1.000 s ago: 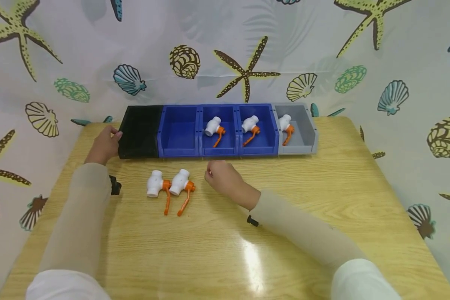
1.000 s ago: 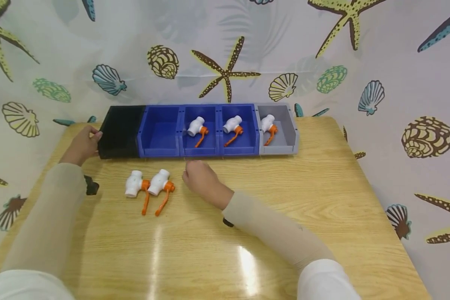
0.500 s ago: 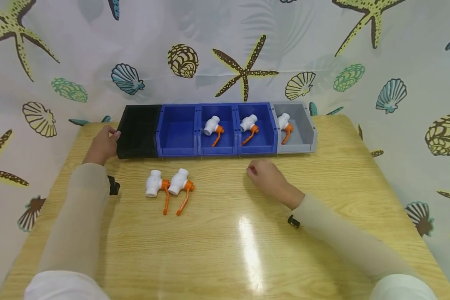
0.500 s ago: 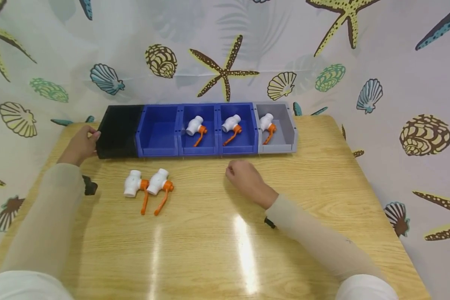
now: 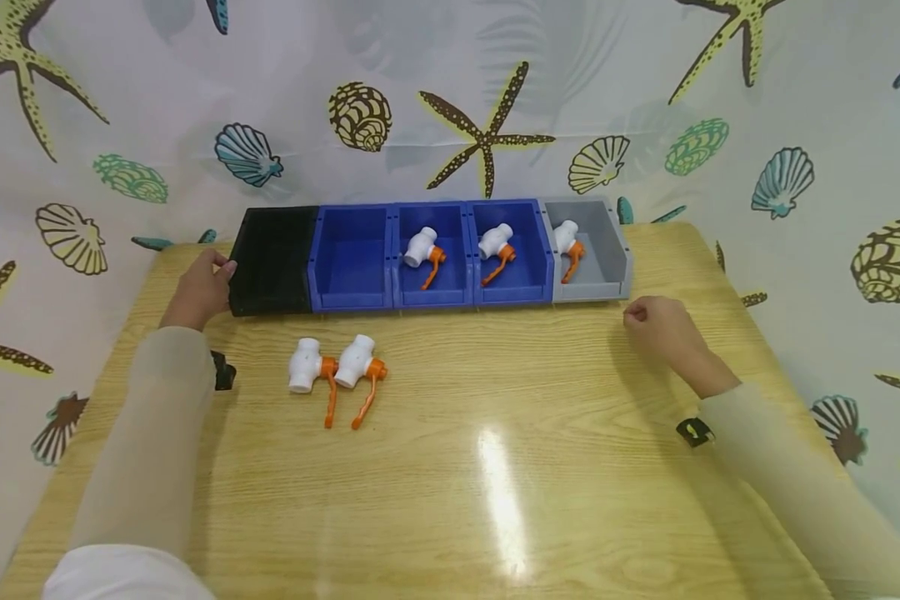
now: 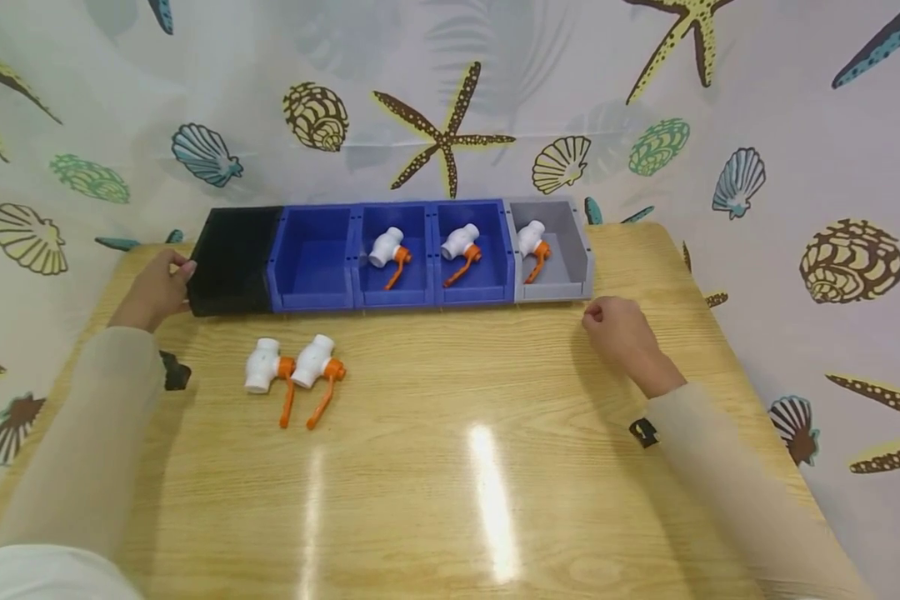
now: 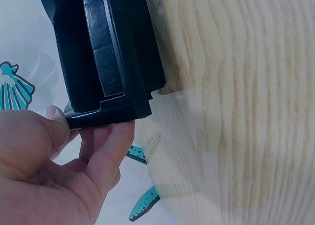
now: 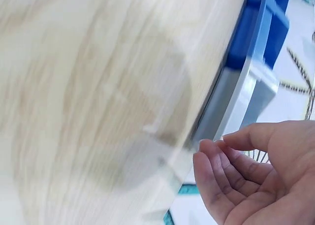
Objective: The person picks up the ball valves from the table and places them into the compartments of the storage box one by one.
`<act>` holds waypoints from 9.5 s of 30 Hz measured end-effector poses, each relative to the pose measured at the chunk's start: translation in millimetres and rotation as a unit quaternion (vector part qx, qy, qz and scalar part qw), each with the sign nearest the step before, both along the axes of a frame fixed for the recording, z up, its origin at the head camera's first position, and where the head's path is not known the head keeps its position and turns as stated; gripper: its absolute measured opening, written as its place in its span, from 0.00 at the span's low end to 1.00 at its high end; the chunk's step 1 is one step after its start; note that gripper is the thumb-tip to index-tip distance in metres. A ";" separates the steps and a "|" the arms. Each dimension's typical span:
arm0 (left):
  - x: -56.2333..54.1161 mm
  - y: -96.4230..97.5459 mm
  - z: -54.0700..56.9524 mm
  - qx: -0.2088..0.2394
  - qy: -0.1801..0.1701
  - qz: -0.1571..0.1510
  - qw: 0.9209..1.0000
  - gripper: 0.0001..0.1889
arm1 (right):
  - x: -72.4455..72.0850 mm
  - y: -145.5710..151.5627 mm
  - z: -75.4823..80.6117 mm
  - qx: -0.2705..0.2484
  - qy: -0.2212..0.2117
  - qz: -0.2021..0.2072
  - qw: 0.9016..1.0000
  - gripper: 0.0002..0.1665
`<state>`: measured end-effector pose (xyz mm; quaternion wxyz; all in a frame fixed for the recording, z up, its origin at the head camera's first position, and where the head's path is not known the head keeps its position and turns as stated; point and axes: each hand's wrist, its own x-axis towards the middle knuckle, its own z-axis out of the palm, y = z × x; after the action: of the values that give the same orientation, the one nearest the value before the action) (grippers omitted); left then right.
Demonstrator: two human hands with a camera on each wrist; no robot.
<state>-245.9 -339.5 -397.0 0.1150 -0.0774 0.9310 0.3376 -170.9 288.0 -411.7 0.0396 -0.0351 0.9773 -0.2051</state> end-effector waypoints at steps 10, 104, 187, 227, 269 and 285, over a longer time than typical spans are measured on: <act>-1.6 -2.4 -0.8 0.004 -0.003 0.008 1.000 0.26 | -22.1 33.8 17.5 -0.049 0.012 -0.046 0.998 0.23; 178.8 170.8 -5.3 -0.158 0.138 -0.224 0.952 0.14 | -114.6 27.0 31.3 -0.310 -0.237 -0.083 0.917 0.33; 147.0 167.3 -6.7 -0.151 0.226 -0.161 0.949 0.08 | -115.1 29.6 23.1 -0.340 -0.231 -0.121 0.904 0.31; 27.2 163.1 21.7 -0.227 0.160 -0.159 0.947 0.10 | -114.9 25.1 26.0 -0.338 -0.227 -0.132 0.904 0.31; -4.1 171.1 0.1 -0.305 0.130 -0.174 0.927 0.09 | -114.4 28.4 26.9 -0.345 -0.226 -0.153 0.898 0.31; -6.5 173.5 -4.0 -0.287 0.056 -0.166 0.942 0.11 | -114.6 27.4 24.9 -0.337 -0.220 -0.161 0.901 0.29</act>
<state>-252.4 -166.1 -400.9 0.0905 0.0678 0.9929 0.0358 -285.5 315.4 -386.9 0.2062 0.1580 0.8083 -0.5284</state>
